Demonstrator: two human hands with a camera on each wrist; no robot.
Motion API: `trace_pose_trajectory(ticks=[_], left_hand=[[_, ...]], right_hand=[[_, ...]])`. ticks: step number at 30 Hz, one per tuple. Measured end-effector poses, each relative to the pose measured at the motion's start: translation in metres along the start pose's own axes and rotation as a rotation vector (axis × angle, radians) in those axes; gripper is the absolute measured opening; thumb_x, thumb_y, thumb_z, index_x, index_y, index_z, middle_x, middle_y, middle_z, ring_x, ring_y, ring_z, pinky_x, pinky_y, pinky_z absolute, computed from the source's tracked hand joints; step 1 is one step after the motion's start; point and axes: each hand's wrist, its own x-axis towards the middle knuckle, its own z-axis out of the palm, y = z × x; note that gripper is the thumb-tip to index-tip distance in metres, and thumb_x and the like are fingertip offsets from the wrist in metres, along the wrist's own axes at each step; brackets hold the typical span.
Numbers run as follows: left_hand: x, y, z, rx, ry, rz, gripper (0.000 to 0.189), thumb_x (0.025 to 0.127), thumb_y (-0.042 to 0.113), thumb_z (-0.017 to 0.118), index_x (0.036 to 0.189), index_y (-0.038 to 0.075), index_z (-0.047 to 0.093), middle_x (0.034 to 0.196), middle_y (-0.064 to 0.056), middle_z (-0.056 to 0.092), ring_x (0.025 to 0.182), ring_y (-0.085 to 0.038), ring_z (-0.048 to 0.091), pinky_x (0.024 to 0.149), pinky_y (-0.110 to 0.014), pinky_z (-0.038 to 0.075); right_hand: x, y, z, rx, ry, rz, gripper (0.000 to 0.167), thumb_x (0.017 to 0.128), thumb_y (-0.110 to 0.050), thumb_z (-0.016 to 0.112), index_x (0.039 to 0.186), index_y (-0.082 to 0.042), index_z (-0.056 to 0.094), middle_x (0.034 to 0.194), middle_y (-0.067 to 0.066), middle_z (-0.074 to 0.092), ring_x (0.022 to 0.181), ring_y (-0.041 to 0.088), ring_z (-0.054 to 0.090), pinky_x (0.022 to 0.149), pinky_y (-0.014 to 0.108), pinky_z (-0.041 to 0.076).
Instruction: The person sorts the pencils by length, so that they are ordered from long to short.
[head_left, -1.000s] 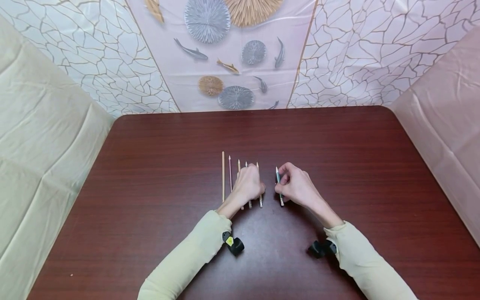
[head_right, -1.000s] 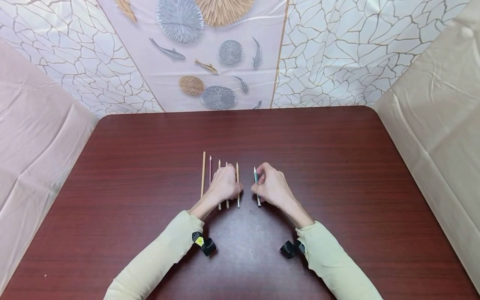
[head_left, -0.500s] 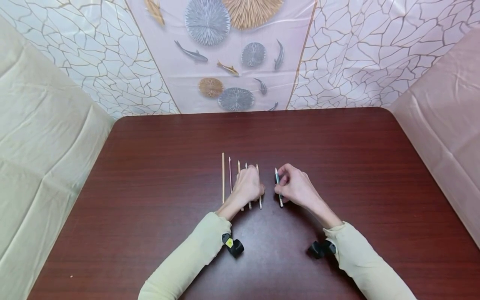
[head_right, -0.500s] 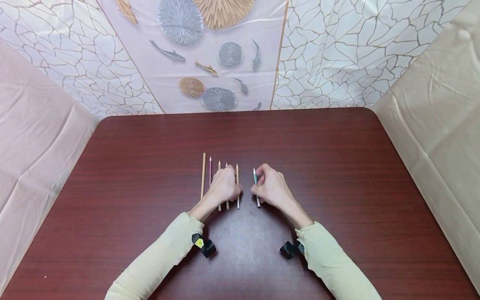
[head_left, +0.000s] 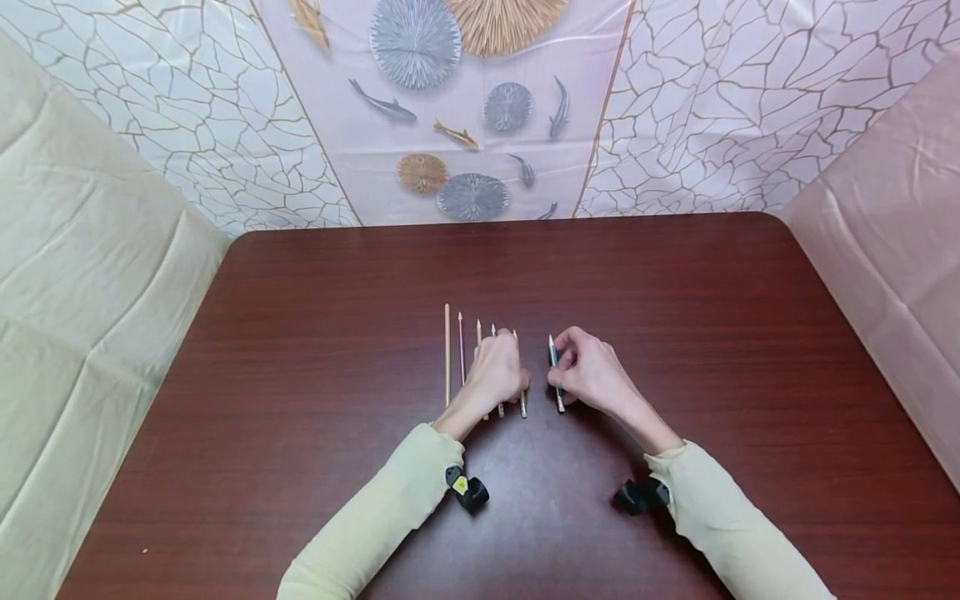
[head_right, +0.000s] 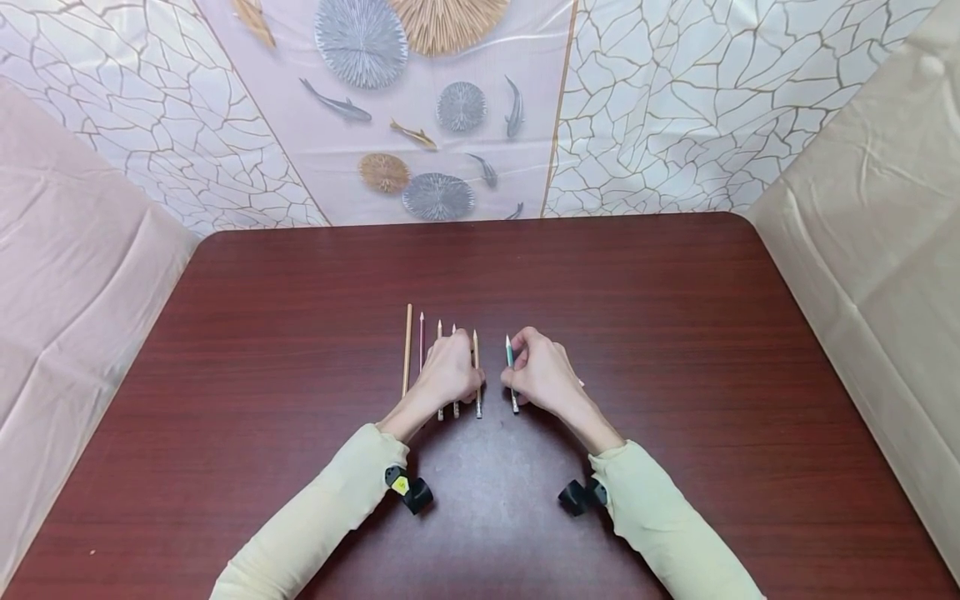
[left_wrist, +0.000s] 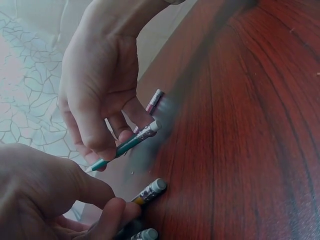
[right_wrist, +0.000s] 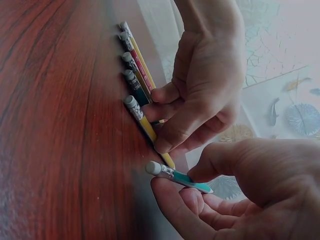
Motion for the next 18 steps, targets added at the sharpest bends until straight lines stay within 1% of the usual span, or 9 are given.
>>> trace_pose_trajectory(ticks=[6,10,14,18], left_hand=[[-0.0002,0.0001,-0.0005,0.003,0.005,0.000,0.030,0.073,0.003,0.073,0.096,0.000,0.055,0.079,-0.014,0.061,0.075,-0.029,0.065,0.063,-0.035,0.054],[-0.0005,-0.0004,-0.0005,-0.012,0.013,0.003,0.030,0.072,0.002,0.073,0.095,0.001,0.055,0.077,-0.013,0.061,0.074,-0.029,0.065,0.062,-0.035,0.054],[-0.0007,-0.0009,0.0000,-0.030,0.021,0.007,0.026,0.070,0.000,0.072,0.090,0.002,0.055,0.072,-0.012,0.060,0.072,-0.030,0.066,0.060,-0.034,0.054],[-0.0011,-0.0011,0.0004,-0.039,0.021,0.002,0.024,0.070,-0.001,0.071,0.086,0.004,0.054,0.069,-0.010,0.059,0.070,-0.031,0.067,0.058,-0.032,0.053]], right_hand=[[0.0016,-0.0008,0.0013,0.017,-0.007,0.005,0.030,0.075,0.000,0.064,0.104,0.003,0.057,0.074,0.007,0.065,0.049,0.020,0.066,0.051,0.031,0.054],[0.0027,-0.0031,0.0039,0.045,-0.011,0.041,0.026,0.075,0.001,0.064,0.100,0.004,0.058,0.075,0.008,0.066,0.049,0.021,0.067,0.051,0.033,0.055],[0.0037,-0.0060,0.0066,0.066,-0.017,0.082,0.023,0.074,0.000,0.064,0.096,0.005,0.060,0.077,0.010,0.067,0.050,0.022,0.068,0.051,0.035,0.056],[0.0052,-0.0078,0.0089,0.070,-0.019,0.104,0.022,0.075,-0.002,0.065,0.095,0.005,0.062,0.078,0.011,0.068,0.049,0.021,0.067,0.051,0.034,0.056]])
